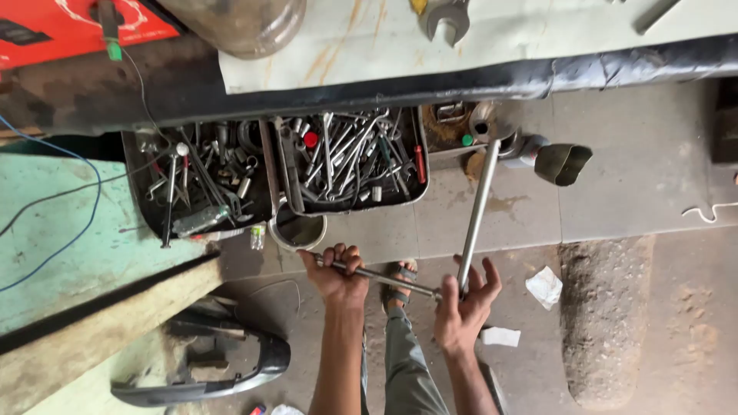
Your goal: The person selects a socket wrench from a tray and uses it to loosen a nut on the rear wheel of a motorcycle. They then use the wrench to unscrew bolts from the chain guard before pulling the guard away from the frame.
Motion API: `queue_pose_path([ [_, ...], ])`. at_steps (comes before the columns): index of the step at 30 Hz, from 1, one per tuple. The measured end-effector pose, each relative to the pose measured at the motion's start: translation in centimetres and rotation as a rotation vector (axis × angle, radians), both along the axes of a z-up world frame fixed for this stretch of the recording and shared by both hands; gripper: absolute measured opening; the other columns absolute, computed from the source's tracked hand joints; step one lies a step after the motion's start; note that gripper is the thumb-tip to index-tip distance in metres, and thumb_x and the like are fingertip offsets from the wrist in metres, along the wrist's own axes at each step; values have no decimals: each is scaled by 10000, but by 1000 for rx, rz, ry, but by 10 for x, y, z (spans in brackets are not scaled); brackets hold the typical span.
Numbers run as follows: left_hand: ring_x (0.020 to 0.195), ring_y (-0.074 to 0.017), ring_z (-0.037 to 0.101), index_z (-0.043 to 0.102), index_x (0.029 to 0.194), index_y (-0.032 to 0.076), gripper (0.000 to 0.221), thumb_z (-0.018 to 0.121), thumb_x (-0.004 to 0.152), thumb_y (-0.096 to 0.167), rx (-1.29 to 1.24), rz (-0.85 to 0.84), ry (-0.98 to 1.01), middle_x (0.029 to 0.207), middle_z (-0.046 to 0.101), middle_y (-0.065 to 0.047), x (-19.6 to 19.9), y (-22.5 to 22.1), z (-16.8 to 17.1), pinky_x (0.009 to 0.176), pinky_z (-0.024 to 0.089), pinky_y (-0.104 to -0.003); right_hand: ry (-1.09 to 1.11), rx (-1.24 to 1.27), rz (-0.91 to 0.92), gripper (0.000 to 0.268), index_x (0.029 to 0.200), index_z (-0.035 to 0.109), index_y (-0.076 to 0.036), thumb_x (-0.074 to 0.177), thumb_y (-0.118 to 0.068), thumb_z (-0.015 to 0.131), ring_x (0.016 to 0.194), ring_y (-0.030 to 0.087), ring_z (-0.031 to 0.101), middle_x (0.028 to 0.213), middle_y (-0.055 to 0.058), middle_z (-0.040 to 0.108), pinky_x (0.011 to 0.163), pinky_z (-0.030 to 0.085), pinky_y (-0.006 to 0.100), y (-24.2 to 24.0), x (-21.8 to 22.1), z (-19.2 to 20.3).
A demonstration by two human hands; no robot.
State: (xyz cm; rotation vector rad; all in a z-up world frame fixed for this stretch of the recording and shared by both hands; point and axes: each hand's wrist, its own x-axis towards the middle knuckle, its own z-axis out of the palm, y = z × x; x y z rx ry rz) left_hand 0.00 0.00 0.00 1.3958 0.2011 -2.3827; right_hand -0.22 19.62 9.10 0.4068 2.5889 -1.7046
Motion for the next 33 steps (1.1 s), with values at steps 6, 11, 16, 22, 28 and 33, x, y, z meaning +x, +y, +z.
queue_pose_path([
  [6, 540, -141, 360, 485, 508, 105, 836, 440, 910, 837, 2, 11, 229, 601, 485, -33, 10, -13, -15, 349, 293, -206, -51, -428, -80, 833, 1511, 222, -37, 980, -630, 468, 427, 52, 447, 1201, 203, 685, 319, 333, 210, 0, 10, -15],
  [11, 530, -128, 331, 483, 509, 107, 846, 416, 917, 845, -29, 64, 209, 607, 494, -39, 3, -7, -6, 334, 264, -196, -146, -688, -73, 988, 1518, 288, -28, 915, -810, 332, 368, 41, 421, 1046, 192, 708, 280, 307, 204, 3, -3, -11],
  [16, 522, -80, 301, 428, 528, 136, 809, 458, 1008, 786, 89, 153, 145, 631, 498, -50, -5, -8, -19, 341, 247, -194, 153, -277, 131, 1081, 1533, 209, -10, 886, -866, 337, 413, 38, 404, 1086, 188, 683, 319, 282, 217, 10, -5, -8],
  [22, 561, -140, 293, 372, 516, 114, 827, 377, 935, 827, 62, 4, 219, 625, 414, -27, -20, -21, 5, 379, 217, -217, -18, -455, 263, 1024, 1506, 310, 43, 922, -793, 401, 472, 35, 380, 1059, 111, 665, 391, 297, 203, 17, 27, -33],
  [28, 567, -132, 300, 397, 516, 131, 821, 384, 937, 835, -13, -39, 182, 603, 368, -8, 2, -19, -39, 366, 204, -209, 9, -328, 354, 914, 1558, 259, 11, 1017, -711, 410, 599, 22, 457, 819, 24, 603, 536, 390, 201, 25, 54, -65],
  [33, 545, -132, 309, 390, 497, 132, 825, 362, 960, 813, 41, -79, 171, 591, 363, -7, -4, -10, -34, 361, 204, -202, -314, -688, 161, 872, 1547, 340, 44, 1028, -653, 413, 510, 22, 357, 711, 18, 536, 461, 294, 191, 32, 70, -74],
])
